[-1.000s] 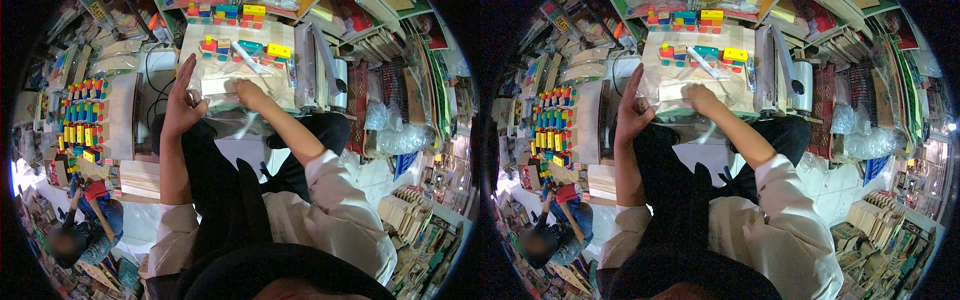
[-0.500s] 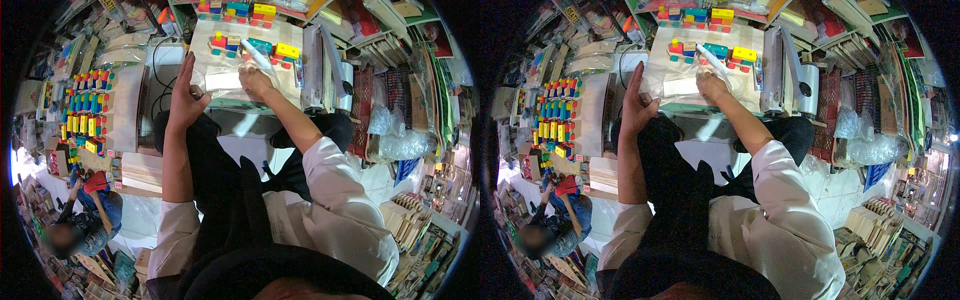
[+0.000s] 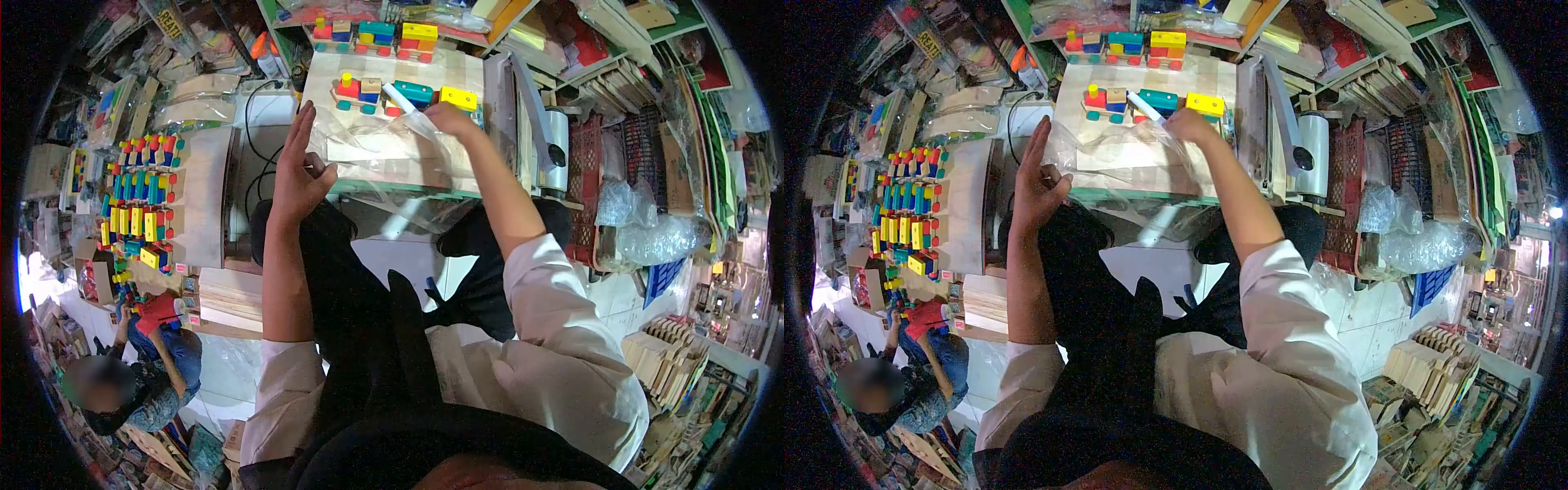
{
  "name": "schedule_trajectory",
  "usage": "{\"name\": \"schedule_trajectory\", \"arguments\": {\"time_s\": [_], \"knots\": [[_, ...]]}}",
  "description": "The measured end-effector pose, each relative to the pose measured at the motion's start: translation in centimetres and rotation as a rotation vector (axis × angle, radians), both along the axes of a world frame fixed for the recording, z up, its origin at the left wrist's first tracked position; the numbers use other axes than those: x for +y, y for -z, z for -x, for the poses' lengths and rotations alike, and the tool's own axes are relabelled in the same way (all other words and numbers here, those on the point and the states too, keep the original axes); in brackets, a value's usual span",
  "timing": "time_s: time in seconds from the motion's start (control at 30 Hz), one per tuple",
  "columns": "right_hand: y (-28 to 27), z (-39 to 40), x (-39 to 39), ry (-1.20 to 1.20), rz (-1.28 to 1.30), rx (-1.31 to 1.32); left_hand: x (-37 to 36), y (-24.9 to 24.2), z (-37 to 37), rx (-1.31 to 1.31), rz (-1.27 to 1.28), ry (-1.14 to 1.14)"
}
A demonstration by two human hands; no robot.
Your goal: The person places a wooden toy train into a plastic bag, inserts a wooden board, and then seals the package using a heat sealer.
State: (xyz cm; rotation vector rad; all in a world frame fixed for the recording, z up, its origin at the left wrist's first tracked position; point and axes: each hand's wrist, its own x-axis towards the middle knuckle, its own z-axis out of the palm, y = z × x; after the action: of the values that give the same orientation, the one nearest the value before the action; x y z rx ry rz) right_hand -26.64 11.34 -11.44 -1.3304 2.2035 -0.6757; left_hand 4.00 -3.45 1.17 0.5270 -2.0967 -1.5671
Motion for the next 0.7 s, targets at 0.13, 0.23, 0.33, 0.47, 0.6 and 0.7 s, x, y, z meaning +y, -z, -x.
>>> {"name": "schedule_trajectory", "arguments": {"time_s": [0.13, 0.23, 0.33, 0.47, 0.6, 0.7], "knots": [[3.1, -1.3, -0.9, 0.042, -0.048, -0.028, 0.1, 0.1, 0.6, 0.01, 0.051, -0.002], [1.7, -1.1, -0.4, 0.097, -0.118, -0.087, 0.0, 0.1, 0.8, 0.014, 0.087, -0.011], [-2.3, -2.1, 1.1, -0.19, -0.001, 0.203, -0.2, 0.6, 1.0, 0.068, 0.108, -0.005], [-12.0, -8.3, 4.1, 0.026, -0.064, 0.7, -0.3, 1.0, 0.7, 0.099, 0.118, -0.01], [-19.1, -12.7, 7.0, -0.06, 0.321, 0.394, -0.5, 1.3, 0.4, 0.11, 0.134, -0.015], [-20.4, -15.8, 7.5, -0.106, 0.405, -0.131, -0.3, 1.4, 0.0, 0.081, 0.12, -0.002]]}}
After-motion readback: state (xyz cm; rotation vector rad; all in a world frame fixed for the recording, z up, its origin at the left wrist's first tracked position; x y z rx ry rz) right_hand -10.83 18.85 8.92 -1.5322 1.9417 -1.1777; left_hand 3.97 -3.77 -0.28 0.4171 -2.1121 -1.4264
